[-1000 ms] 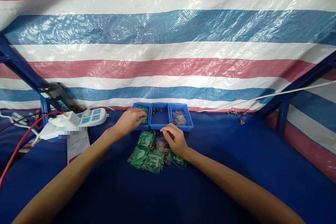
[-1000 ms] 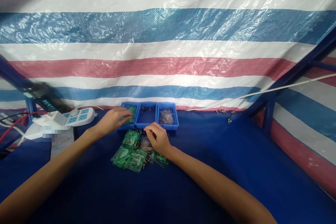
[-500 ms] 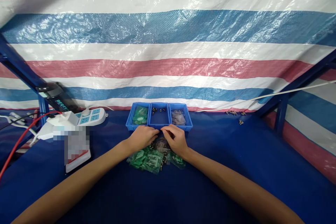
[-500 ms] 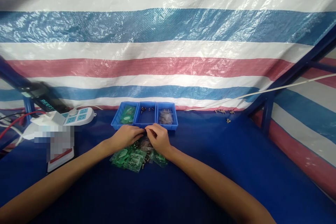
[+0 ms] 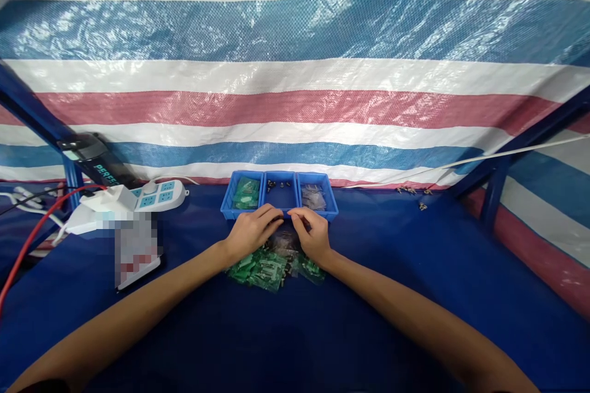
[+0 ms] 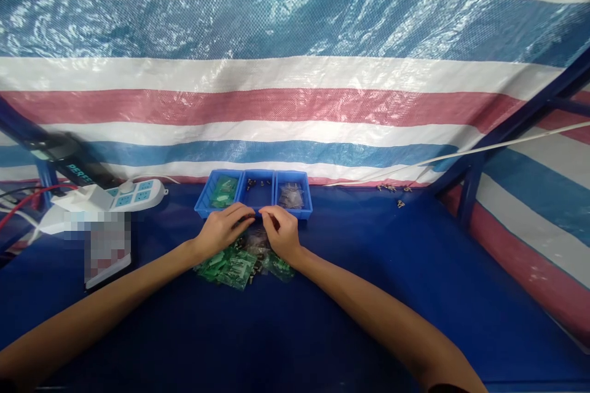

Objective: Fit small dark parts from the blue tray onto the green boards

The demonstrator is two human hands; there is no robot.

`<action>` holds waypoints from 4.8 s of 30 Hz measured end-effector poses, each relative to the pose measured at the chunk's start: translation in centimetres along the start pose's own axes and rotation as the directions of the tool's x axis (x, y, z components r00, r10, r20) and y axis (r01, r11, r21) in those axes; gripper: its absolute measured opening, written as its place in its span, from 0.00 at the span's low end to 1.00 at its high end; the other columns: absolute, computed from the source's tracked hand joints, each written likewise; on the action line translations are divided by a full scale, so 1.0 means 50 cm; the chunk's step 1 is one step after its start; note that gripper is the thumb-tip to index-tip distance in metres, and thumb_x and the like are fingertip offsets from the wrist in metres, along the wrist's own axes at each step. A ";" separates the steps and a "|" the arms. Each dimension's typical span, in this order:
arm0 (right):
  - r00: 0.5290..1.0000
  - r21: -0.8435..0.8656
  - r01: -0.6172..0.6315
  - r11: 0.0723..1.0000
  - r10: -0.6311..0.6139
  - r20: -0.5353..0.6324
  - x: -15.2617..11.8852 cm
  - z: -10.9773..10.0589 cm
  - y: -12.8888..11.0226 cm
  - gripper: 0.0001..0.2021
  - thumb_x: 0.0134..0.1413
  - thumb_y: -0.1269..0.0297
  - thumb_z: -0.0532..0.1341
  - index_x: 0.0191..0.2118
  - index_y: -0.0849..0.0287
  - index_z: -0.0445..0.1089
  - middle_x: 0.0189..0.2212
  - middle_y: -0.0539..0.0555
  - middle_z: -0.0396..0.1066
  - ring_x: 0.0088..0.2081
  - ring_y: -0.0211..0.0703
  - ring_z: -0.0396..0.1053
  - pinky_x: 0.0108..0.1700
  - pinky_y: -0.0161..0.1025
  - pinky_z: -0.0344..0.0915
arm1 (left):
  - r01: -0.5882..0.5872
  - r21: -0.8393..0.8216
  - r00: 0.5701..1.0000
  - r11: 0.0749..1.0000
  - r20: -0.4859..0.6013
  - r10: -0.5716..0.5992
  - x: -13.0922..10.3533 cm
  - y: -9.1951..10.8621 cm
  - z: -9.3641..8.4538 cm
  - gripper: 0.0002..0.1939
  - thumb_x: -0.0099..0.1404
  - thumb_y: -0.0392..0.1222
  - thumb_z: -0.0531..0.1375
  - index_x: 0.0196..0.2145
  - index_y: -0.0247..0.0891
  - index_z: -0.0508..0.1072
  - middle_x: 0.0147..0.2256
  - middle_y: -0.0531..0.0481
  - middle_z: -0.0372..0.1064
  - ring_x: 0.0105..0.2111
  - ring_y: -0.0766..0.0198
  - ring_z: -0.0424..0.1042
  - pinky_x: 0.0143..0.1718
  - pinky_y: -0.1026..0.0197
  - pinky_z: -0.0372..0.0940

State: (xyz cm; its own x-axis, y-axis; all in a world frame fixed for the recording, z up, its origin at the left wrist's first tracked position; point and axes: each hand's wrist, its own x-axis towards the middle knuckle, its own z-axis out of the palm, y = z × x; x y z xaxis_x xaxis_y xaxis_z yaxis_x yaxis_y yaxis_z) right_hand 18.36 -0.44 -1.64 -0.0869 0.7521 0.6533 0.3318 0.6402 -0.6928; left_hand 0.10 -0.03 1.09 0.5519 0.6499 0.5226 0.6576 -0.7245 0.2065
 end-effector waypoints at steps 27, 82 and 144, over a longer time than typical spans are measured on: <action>0.995 0.013 0.063 0.998 -0.064 0.075 0.000 0.006 0.005 0.06 0.59 0.64 0.57 0.37 0.59 0.69 0.21 0.48 0.59 0.22 0.34 0.58 0.25 0.33 0.59 | 0.119 -0.419 0.973 0.900 -0.132 -0.190 -0.030 -0.013 0.034 0.11 0.67 0.39 0.54 0.47 0.39 0.67 0.33 0.50 0.72 0.17 0.74 0.59 0.20 0.69 0.57; 0.986 0.028 0.057 0.998 -0.061 0.153 -0.002 0.007 0.000 0.06 0.59 0.63 0.56 0.36 0.59 0.67 0.21 0.48 0.59 0.21 0.35 0.58 0.24 0.33 0.59 | 0.046 -0.368 0.956 0.929 -0.253 -0.148 -0.032 -0.016 0.033 0.08 0.65 0.39 0.57 0.43 0.39 0.68 0.22 0.56 0.65 0.15 0.74 0.58 0.19 0.69 0.57; 0.985 0.051 0.072 0.996 -0.079 0.152 -0.001 0.006 0.000 0.08 0.61 0.62 0.55 0.40 0.59 0.68 0.24 0.50 0.63 0.23 0.36 0.61 0.25 0.33 0.61 | 0.022 -0.369 0.974 0.929 -0.204 -0.104 -0.028 -0.009 0.025 0.09 0.64 0.39 0.59 0.42 0.37 0.66 0.20 0.58 0.63 0.15 0.74 0.59 0.20 0.70 0.58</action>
State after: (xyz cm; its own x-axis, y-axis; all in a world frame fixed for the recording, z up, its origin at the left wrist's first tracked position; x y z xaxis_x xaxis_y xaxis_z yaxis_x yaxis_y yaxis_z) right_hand 18.07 -0.43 -1.76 -0.2548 0.7145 0.6516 0.2762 0.6996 -0.6590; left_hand -0.32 -0.29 -0.77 0.3645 0.6610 0.6559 0.4338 -0.7438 0.5085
